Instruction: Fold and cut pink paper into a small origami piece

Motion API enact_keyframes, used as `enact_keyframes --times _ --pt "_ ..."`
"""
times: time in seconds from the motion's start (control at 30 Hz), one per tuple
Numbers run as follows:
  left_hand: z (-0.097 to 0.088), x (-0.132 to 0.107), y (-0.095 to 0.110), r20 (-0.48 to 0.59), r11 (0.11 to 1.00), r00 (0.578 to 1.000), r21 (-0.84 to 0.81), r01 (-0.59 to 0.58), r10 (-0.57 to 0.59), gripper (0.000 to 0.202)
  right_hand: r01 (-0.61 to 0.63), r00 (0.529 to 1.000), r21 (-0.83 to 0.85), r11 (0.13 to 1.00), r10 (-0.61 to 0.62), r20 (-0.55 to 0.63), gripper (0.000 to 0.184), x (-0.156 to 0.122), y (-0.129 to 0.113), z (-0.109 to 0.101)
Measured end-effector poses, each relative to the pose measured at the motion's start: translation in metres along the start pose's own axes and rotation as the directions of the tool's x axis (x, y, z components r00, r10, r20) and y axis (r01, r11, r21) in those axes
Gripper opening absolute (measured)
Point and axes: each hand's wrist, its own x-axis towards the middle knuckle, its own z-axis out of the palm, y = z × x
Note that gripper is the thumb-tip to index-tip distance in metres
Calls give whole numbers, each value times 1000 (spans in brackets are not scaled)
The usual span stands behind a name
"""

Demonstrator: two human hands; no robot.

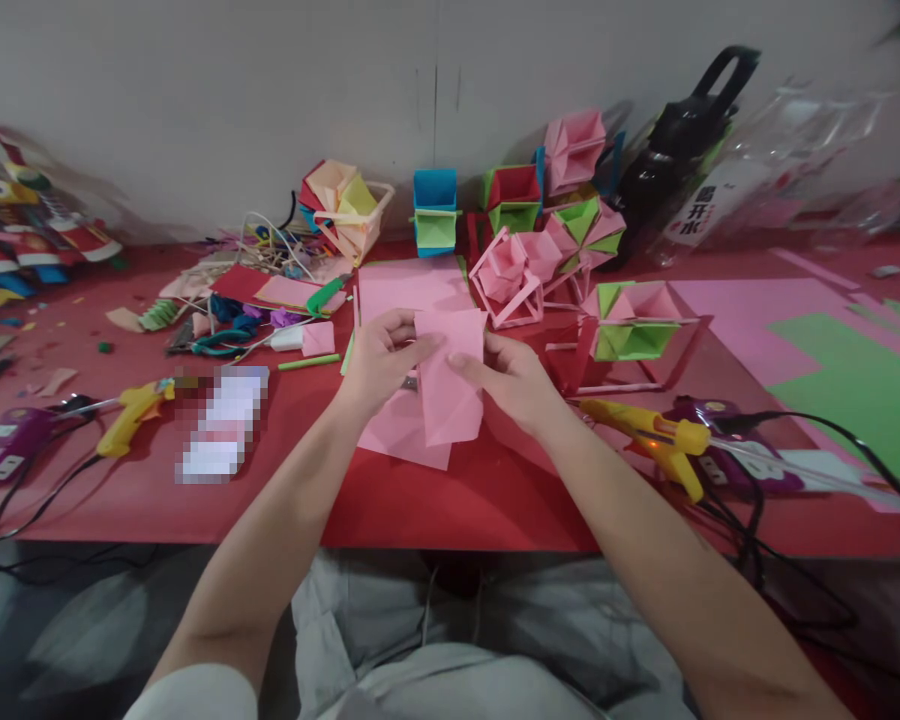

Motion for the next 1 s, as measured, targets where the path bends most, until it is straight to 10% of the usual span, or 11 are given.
enact_keyframes --times 1.0 --pt "-4 -3 10 -44 990 994 102 -93 98 41 -18 991 49 999 24 -129 41 -1 -9 -3"
